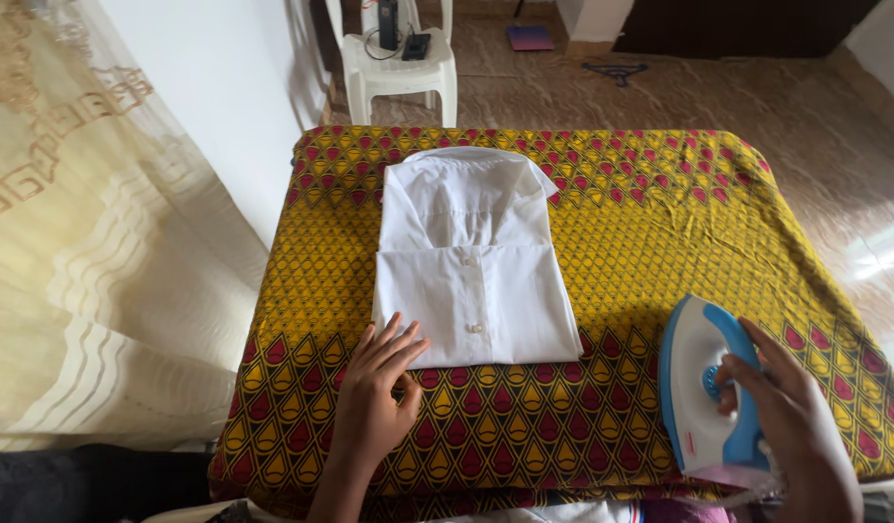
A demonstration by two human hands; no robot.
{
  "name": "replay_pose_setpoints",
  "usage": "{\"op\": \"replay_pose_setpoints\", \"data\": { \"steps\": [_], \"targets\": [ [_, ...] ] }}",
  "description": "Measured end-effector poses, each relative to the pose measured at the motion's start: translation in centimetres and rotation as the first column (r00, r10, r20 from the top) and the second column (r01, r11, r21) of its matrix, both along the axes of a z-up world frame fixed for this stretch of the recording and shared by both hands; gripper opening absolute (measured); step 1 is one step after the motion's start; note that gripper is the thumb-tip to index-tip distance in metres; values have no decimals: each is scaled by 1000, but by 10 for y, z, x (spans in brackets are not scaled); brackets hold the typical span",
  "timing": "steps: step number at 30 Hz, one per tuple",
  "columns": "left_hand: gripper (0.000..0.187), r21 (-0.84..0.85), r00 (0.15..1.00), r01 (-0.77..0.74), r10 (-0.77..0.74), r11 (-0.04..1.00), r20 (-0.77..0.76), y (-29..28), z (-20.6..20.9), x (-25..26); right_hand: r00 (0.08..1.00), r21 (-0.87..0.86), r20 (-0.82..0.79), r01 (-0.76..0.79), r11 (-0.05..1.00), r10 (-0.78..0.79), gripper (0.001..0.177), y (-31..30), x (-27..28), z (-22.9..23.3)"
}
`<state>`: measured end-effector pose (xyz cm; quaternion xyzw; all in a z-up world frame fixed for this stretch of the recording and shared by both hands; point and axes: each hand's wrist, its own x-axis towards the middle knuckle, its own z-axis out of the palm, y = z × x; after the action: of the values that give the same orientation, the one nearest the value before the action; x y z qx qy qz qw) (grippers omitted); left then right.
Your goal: The person irons a white shirt laid out on a patterned tablecloth. They smooth the fabric, use a blue and white iron to press the collar, sleeves, and body, and fold the shirt neatly at the end.
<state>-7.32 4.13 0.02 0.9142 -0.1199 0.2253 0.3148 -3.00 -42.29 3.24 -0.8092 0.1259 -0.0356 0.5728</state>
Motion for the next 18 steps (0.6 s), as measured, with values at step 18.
{"op": "replay_pose_setpoints", "data": {
  "steps": [18],
  "targets": [
    [41, 81, 1000, 11, -9, 997, -22, 20, 16, 10, 984, -598, 143, 1, 802, 105, 44, 159, 14, 4]
  ]
}}
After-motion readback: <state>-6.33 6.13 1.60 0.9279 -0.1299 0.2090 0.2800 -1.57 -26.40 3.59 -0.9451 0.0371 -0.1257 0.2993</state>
